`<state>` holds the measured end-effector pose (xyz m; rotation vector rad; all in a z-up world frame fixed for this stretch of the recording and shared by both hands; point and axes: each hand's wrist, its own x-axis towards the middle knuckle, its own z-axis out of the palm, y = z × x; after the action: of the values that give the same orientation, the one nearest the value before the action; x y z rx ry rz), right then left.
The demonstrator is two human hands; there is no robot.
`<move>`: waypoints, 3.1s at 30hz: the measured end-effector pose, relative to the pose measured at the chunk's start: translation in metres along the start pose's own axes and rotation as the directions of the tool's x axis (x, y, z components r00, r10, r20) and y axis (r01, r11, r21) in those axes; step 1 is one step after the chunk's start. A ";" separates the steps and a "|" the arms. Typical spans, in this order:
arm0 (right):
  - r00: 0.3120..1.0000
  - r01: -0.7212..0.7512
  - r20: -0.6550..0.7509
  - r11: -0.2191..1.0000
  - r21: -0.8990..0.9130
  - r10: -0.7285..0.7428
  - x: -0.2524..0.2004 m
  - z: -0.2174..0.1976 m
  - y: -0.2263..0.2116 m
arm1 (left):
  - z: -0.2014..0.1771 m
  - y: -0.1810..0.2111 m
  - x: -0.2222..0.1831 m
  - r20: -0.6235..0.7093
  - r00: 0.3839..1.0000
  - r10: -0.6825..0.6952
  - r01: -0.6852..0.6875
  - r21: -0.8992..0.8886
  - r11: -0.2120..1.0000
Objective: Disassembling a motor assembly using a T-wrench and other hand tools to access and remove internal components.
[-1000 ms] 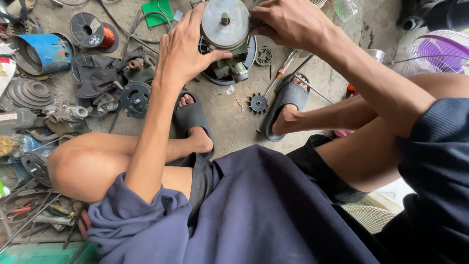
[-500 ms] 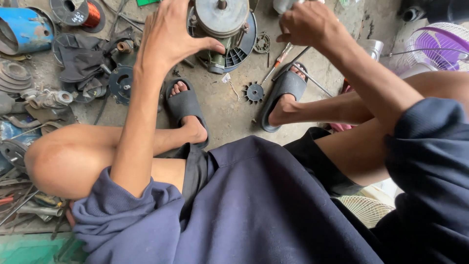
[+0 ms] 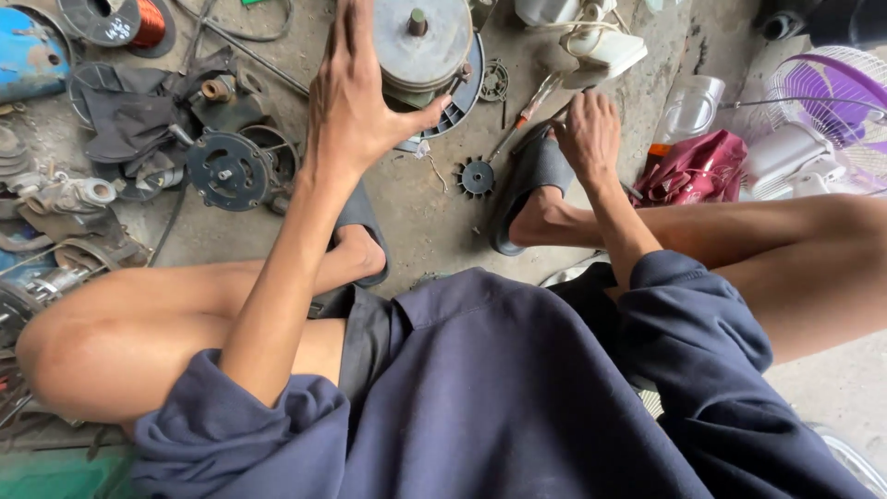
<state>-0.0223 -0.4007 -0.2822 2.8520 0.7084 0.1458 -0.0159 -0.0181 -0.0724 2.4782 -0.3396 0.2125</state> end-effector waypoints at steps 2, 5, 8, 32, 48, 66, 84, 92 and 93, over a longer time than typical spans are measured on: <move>0.785 -0.524 0.423 0.849 0.066 0.452 -0.031 0.054 0.003 | -0.003 0.004 0.005 -0.029 1.000 0.000 -0.001 -0.040 0.999; 0.650 -0.641 0.669 0.733 0.228 0.360 -0.069 0.115 0.012 | -0.013 0.015 0.006 -0.028 1.000 0.000 -0.002 -0.063 0.998; 0.710 -0.664 0.684 0.486 0.568 0.169 -0.064 0.142 0.040 | -0.009 0.008 0.006 -0.035 0.999 0.006 -0.007 -0.033 0.999; 0.667 -0.495 0.745 0.765 0.411 0.032 -0.031 -0.034 0.086 | 0.030 -0.027 0.002 -0.075 0.995 0.062 -0.071 -0.126 0.990; 0.757 -0.483 0.653 0.645 0.592 -0.031 -0.029 -0.138 0.083 | 0.001 -0.015 -0.001 -0.018 0.998 0.063 -0.065 -0.195 0.979; 0.787 -0.315 0.614 0.896 0.314 0.061 -0.044 -0.091 0.054 | 0.004 -0.016 0.002 -0.029 0.999 0.046 -0.051 -0.210 0.976; 0.697 -0.208 0.696 0.978 -0.036 0.174 -0.041 -0.208 0.148 | 0.011 -0.014 0.002 -0.133 0.989 0.058 -0.088 -0.227 0.970; 0.982 0.070 0.122 0.871 0.487 -0.147 -0.038 -0.355 0.023 | 0.006 -0.017 0.007 -0.188 0.977 0.096 -0.154 -0.328 0.932; 0.982 0.067 0.122 0.869 0.490 -0.145 -0.040 -0.353 0.017 | 0.006 -0.016 0.007 -0.184 0.978 0.098 -0.155 -0.326 0.933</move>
<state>-0.1007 -0.3749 0.0637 3.2279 0.9856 -0.3154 -0.0042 -0.0100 -0.0845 2.0846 -0.4280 0.3784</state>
